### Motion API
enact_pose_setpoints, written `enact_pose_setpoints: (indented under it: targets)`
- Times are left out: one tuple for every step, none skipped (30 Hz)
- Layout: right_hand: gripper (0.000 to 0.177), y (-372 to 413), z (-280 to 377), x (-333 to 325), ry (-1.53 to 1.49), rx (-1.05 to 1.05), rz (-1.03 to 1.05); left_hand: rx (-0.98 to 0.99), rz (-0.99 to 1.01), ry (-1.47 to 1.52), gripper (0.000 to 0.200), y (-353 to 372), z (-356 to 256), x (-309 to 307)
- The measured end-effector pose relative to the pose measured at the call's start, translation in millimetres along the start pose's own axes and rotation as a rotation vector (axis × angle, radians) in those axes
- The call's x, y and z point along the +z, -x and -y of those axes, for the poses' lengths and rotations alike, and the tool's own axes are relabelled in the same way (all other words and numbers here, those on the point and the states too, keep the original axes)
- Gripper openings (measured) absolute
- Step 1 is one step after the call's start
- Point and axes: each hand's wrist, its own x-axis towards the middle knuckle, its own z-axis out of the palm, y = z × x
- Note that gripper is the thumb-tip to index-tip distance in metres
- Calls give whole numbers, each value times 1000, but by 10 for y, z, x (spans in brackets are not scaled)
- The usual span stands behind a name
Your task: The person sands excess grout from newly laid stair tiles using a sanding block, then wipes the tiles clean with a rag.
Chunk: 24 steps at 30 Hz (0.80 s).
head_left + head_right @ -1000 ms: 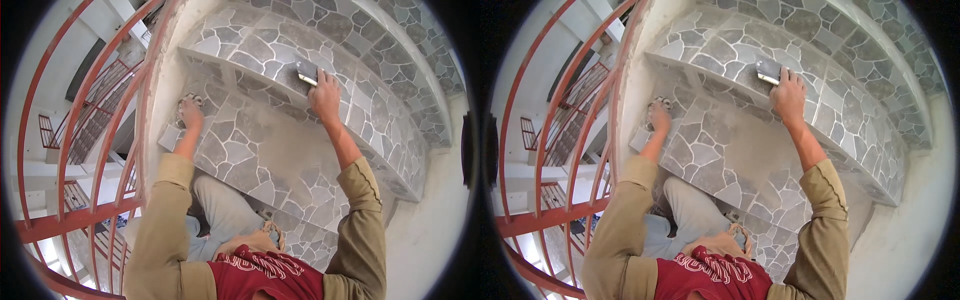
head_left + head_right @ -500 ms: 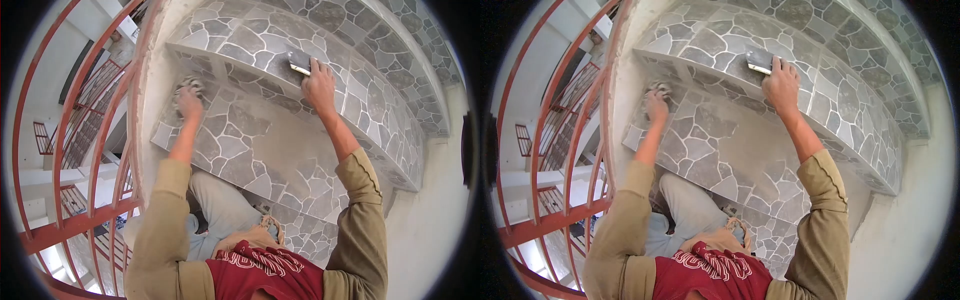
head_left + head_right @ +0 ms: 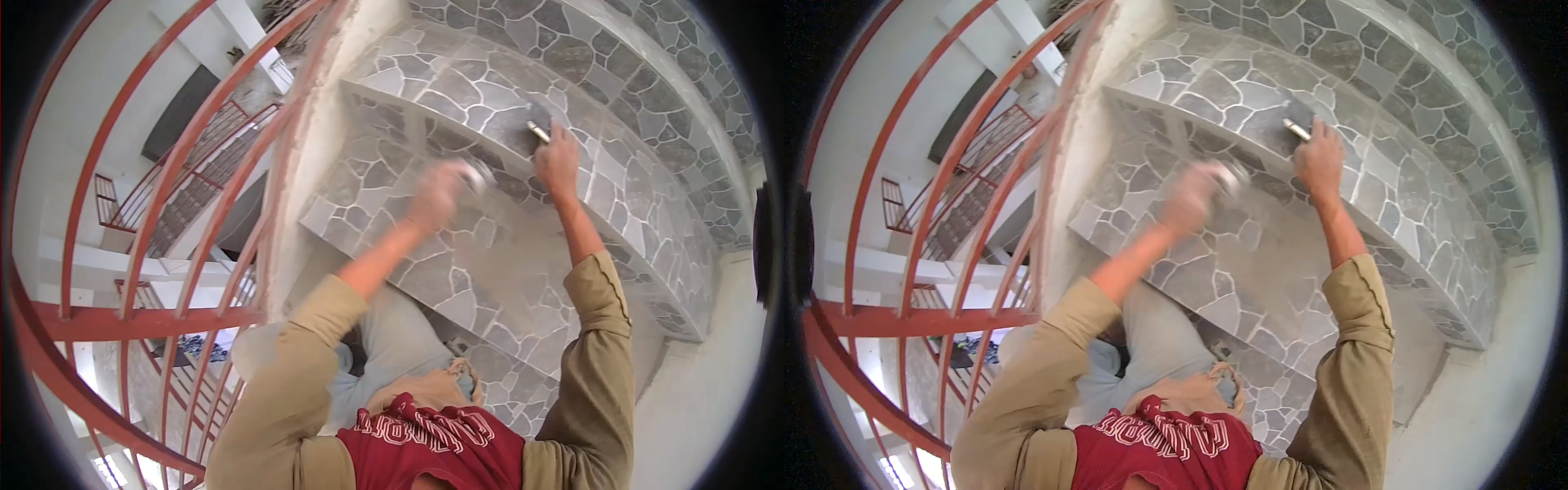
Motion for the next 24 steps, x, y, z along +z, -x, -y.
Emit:
enact_pose_setpoints:
  targets:
    - [58, -18, 10, -9, 1, 5, -54, -147, -93, 6, 22, -203, 65, -486]
    - [58, -16, 24, 4, -14, 18, -64, -111, -231, -182, 20, -337, 282, -923]
    - [57, -15, 23, 3, -4, -10, -159, -138, -330, -360, 20, -445, 444, -1362]
    - [57, 11, 25, 2, 12, -31, -250, -116, -384, -434, 22, -553, 475, -1791]
    - [51, 23, 49, -39, -1, -65, -306, -106, -416, -548, 25, -630, 592, -2172]
    - [51, 7, 90, -65, 7, -45, -310, -73, -439, -670, 25, -697, 740, -2459]
    - [47, -3, 172, -71, -112, -48, -397, -43, -460, -791, 25, -706, 877, -2673]
    - [42, -5, 301, -83, -230, -55, -488, -35, -447, -781, 25, -705, 943, -2838]
    - [34, 86, 585, -115, -333, 93, -394, -203, -316, -865, 27, -740, 1008, -2977]
    - [31, 226, 933, -115, -458, 159, -340, -373, -175, -949, 29, -763, 1066, -3065]
    - [27, 407, 1306, -70, -588, 232, -278, -368, -156, -957, 29, -752, 1145, -3118]
    - [23, 589, 1635, 61, -555, 73, -336, -463, -22, -1000, 32, -718, 1240, -3145]
    - [24, 792, 1865, 264, -475, -57, -169, -560, 115, -1039, 35, -683, 1326, -3142]
    - [22, 876, 2170, 558, -747, 239, 33, -553, 137, -1044, 35, -658, 1370, -3125]
    - [22, 984, 2362, 969, -798, 294, 121, -543, 107, -1010, 39, -641, 1366, -3105]
    - [23, 1102, 2544, 1388, -851, 352, 209, -534, 81, -976, 43, -624, 1360, -3085]
    - [24, 1164, 2770, 1742, -899, 357, 83, -527, 109, -985, 43, -627, 1309, -3048]
    - [25, 1185, 2988, 2013, -944, 363, -43, -511, 153, -1024, 46, -640, 1209, -3004]
    - [26, 1147, 3158, 2192, -977, 404, 55, -495, 201, -1067, 49, -671, 1159, -2990]
    - [27, 1102, 3319, 2373, -1014, 448, 157, -494, 239, -1084, 49, -693, 1186, -3003]
    - [27, 1015, 3457, 2562, -1025, 480, 167, -498, 251, -1088, 52, -702, 1240, -2994]
    - [26, 935, 3604, 2743, -1028, 583, 154, -510, 263, -1095, 55, -686, 1286, -3002]
    - [25, 903, 3768, 2899, -1033, 683, 146, -516, 289, -1127, 56, -684, 1299, -3009]
    - [25, 840, 3898, 2981, -1047, 707, 160, -521, 315, -1144, 56, -692, 1324, -3009]
